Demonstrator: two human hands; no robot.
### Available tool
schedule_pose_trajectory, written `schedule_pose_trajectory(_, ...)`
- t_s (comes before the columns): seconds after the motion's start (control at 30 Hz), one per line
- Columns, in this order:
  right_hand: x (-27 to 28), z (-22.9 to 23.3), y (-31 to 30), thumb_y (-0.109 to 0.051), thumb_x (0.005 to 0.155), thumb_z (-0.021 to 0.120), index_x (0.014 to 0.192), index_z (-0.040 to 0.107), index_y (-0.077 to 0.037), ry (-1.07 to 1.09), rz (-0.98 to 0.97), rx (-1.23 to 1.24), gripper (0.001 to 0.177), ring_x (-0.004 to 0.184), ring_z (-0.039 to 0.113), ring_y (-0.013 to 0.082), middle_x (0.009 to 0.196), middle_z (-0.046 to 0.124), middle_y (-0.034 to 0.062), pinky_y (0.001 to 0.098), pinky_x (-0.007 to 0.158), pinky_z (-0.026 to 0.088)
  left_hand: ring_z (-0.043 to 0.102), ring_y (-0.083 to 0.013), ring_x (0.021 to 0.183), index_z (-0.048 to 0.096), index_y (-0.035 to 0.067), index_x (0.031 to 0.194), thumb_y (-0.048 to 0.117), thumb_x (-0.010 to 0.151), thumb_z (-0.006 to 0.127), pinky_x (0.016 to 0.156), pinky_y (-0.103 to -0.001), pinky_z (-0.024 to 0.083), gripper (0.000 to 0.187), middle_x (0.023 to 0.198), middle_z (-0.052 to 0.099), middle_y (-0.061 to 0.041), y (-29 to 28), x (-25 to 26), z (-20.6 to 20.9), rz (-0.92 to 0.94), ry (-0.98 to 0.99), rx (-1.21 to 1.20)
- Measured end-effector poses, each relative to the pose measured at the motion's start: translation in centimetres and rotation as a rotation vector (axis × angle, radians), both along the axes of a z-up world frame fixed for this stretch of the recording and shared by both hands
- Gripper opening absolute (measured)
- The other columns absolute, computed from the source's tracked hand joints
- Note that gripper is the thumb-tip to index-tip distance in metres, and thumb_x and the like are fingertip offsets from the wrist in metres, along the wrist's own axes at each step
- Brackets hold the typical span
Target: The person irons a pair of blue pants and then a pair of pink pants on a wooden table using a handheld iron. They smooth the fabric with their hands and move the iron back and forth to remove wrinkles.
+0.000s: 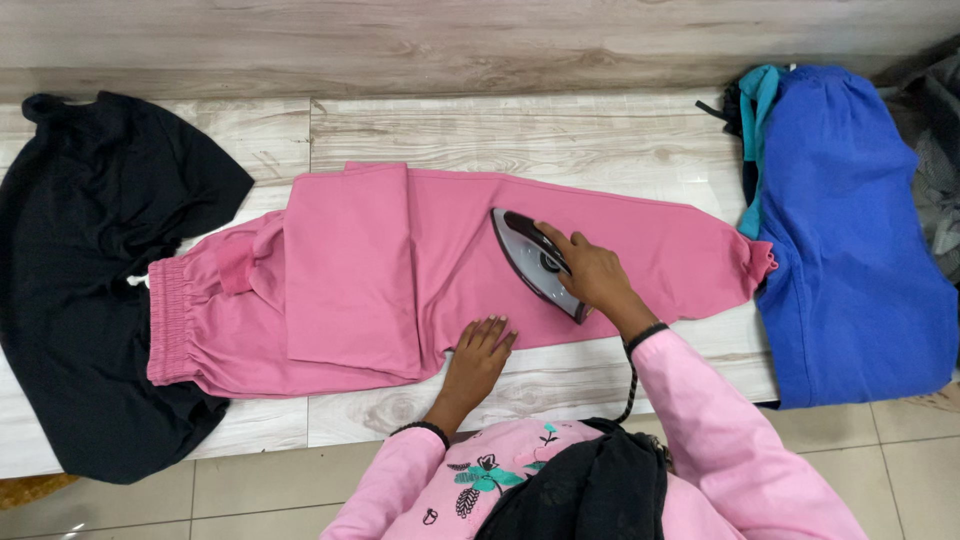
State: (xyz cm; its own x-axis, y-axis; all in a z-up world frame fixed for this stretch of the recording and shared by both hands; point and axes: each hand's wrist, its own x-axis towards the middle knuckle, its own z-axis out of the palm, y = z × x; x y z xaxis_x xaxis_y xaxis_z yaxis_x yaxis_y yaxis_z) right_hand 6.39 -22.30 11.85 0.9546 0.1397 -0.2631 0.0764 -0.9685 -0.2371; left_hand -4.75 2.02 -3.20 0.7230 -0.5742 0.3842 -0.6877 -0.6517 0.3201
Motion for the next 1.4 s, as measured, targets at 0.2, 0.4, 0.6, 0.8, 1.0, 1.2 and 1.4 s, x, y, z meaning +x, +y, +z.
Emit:
schedule_pose_trajectory(0.2, -0.2, 0.1, -0.1, -0.012, 0.082, 0.074, 0.161, 0.025, -0.038, -0.069, -0.192, -0.059, 0.097, 0.085, 0.071, 0.0384, 0.110, 0.063, 0.0184, 0.0500, 0.076, 0.058, 0.044, -0.0387, 0.137, 0.047, -0.005, 0.151, 0.043, 0.094, 0.068, 0.114, -0.057, 0.031, 0.077, 0.148, 0.050, -0.023, -2.6, 1.5, 0.6, 0.011, 0.229, 0.070)
schedule_pose_trajectory(0.4, -0.2, -0.5, -3.1, -0.017, 0.082, 0.076, 0.163, 0.024, -0.038, -0.056, -0.295, -0.043, 0.099, 0.086, 0.070, 0.0407, 0.105, 0.064, 0.0203, 0.0509, 0.075, 0.056, 0.027, -0.0380, 0.149, 0.044, 0.004, 0.151, 0.044, 0.086, 0.068, 0.119, -0.068, 0.010, 0.080, 0.158, 0.034, -0.023, -8.1, 3.2, 2.8, 0.108, 0.325, 0.157)
schedule_pose_trajectory(0.6, -2.7, 2.9, -11.4, -0.017, 0.078, 0.078, 0.158, 0.039, -0.035, -0.229, -0.438, -0.020, 0.091, 0.093, 0.069, 0.0405, 0.104, 0.067, 0.0191, 0.0523, 0.077, 0.054, 0.021, -0.0382, 0.155, 0.050, 0.028, 0.153, 0.031, 0.099, 0.058, 0.120, -0.070, 0.005, 0.055, 0.164, 0.032, -0.022, -12.6, 3.6, 1.6, 0.086, 0.193, 0.074)
schedule_pose_trajectory(0.8, -4.8, 7.6, -15.0, -0.014, 0.078, 0.077, 0.160, 0.042, -0.034, -0.354, -0.537, -0.012, 0.091, 0.094, 0.068, 0.0390, 0.103, 0.067, 0.0188, 0.0515, 0.079, 0.053, 0.017, -0.0401, 0.157, 0.052, 0.027, 0.151, 0.030, 0.099, 0.059, 0.120, -0.073, 0.001, 0.052, 0.165, 0.030, -0.024, -21.0, 2.7, 2.3, -0.006, 0.242, -0.011)
schedule_pose_trajectory(1.0, -5.4, 7.6, -16.0, -0.014, 0.075, 0.079, 0.158, 0.045, -0.033, -0.365, -0.472, 0.031, 0.091, 0.090, 0.067, 0.0378, 0.102, 0.067, 0.0165, 0.0496, 0.078, 0.052, 0.032, -0.0392, 0.147, 0.064, 0.009, 0.139, 0.018, 0.090, 0.063, 0.115, -0.075, 0.005, 0.050, 0.154, 0.041, -0.025, -26.9, -1.4, 2.6, -0.206, 0.422, -0.231)
schedule_pose_trajectory(1.2, -5.1, 5.0, -13.7, -0.016, 0.074, 0.076, 0.156, 0.045, -0.036, -0.282, -0.412, 0.116, 0.090, 0.089, 0.068, 0.0334, 0.094, 0.066, 0.0136, 0.0466, 0.076, 0.053, 0.050, -0.0336, 0.135, 0.058, 0.007, 0.136, 0.023, 0.097, 0.064, 0.113, -0.055, 0.038, 0.042, 0.137, 0.056, -0.016, -17.2, 1.8, 3.5, 0.093, 0.320, -0.059)
schedule_pose_trajectory(1.4, -6.0, 2.9, -8.3, -0.013, 0.075, 0.074, 0.155, 0.043, -0.039, -0.126, -0.351, 0.157, 0.090, 0.084, 0.068, 0.0329, 0.090, 0.065, 0.0135, 0.0468, 0.073, 0.053, 0.017, -0.0517, 0.149, 0.039, 0.004, 0.153, 0.056, 0.086, 0.067, 0.115, -0.075, 0.008, 0.089, 0.159, 0.031, -0.030, -6.5, 3.3, 6.1, 0.566, 0.209, -0.008)
